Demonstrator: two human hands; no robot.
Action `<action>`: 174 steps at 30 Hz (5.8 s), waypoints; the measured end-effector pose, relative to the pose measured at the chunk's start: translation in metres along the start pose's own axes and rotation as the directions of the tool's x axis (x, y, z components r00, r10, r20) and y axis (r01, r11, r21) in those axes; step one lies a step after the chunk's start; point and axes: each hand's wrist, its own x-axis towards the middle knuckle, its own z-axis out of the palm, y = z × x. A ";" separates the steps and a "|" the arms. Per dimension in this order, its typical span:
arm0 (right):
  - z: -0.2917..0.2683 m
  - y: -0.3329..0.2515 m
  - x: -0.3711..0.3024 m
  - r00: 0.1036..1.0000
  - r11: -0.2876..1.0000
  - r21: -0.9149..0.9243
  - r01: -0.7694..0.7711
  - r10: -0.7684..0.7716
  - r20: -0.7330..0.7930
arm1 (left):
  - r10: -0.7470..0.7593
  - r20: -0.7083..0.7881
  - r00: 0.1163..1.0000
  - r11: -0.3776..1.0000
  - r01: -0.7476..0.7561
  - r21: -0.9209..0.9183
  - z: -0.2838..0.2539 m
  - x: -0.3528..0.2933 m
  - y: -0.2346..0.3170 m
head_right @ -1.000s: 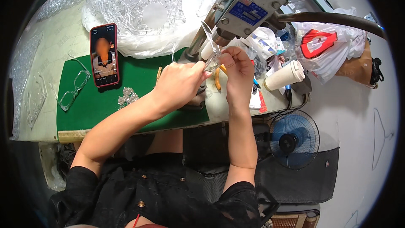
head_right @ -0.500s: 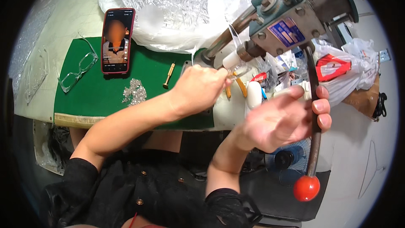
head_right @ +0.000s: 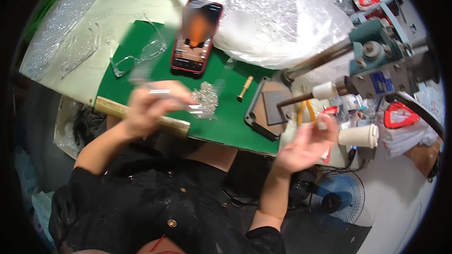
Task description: The person repeatedly picks up clear eyeglass frames and uses a small metal tool to adjust the nose bridge area. They handle the frames one at a time, rotating them to inspect the work before placing them back on the green work mat. A smartphone playing a video is visible on the table throughout the task.
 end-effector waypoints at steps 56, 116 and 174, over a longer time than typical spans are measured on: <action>0.047 0.000 -0.077 0.676 0.936 -0.337 -0.104 0.315 0.666 | -0.429 -0.348 0.834 0.880 0.298 -0.370 -0.153 0.059 -0.019; 0.069 -0.018 -0.103 0.797 0.778 -0.615 0.133 0.285 0.533 | 0.204 0.020 0.979 0.948 -0.203 0.246 -0.052 -0.049 -0.005; 0.062 -0.063 -0.024 0.777 0.985 0.081 0.151 -0.169 0.606 | -0.151 0.192 0.970 0.988 0.145 0.044 0.023 -0.012 0.021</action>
